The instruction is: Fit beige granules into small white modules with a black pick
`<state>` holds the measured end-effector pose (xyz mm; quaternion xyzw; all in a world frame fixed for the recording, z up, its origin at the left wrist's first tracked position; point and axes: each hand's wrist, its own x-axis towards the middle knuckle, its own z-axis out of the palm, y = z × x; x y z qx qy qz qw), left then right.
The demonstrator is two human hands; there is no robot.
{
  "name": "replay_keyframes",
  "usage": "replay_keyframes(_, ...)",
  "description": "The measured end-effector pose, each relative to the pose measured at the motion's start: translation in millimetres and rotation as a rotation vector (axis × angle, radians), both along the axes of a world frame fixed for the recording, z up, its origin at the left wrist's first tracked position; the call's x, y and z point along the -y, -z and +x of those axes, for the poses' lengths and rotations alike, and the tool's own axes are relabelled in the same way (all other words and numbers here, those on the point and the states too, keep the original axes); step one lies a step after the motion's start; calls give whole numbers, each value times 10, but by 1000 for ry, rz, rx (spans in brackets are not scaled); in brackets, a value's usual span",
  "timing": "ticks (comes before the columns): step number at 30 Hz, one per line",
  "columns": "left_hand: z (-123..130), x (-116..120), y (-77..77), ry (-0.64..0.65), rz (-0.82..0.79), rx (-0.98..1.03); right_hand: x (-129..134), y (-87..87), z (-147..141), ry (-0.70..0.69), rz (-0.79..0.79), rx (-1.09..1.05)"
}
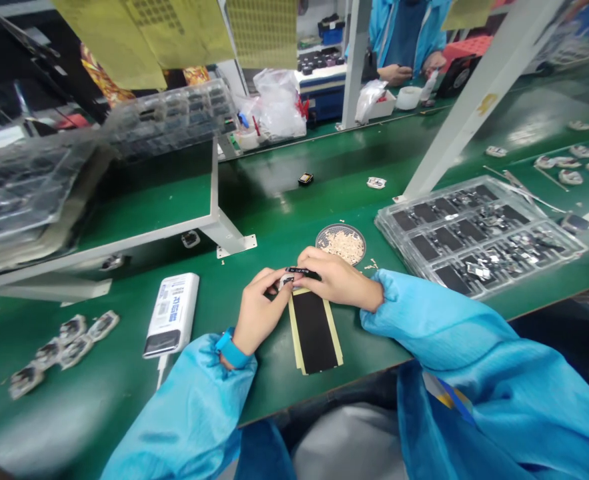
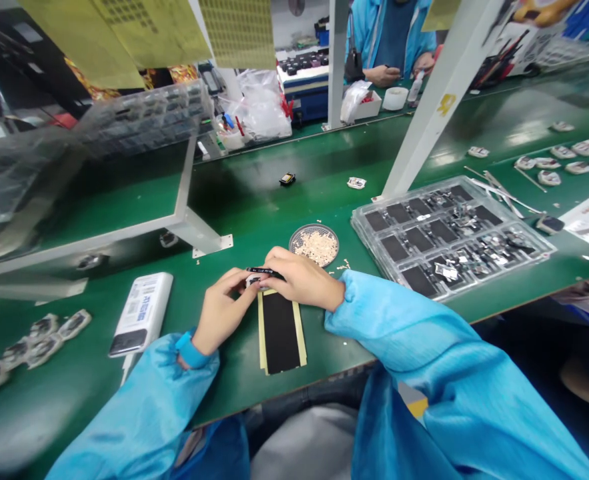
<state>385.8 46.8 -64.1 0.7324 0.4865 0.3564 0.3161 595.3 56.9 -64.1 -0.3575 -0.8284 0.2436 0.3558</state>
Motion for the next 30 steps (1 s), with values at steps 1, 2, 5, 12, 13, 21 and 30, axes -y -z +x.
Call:
replay_keyframes(1,-7,-16,8,-7,-17,2,-13,-30,31,3,2,-12)
replay_keyframes(2,-12,-35,18,-23,-40,10,-27,-65,70,23,8,-18)
replay_keyframes(5,-14,-98,47,-100,-117,69,-70,-177,219,221,23,44)
replay_keyframes(12,25,-343,-14,-140,-75,45,-68,-263,434,622,-92,295)
replay_keyframes(13,33,-420,-34,-142,-67,25,-63,-266,438,611,-89,267)
replay_keyframes(21,274,-913,-246,-109,108,-26,-35,-312,381,578,-29,97)
replay_keyframes(30,612,-740,-346,2,235,-60,-15,-327,362,558,48,-45)
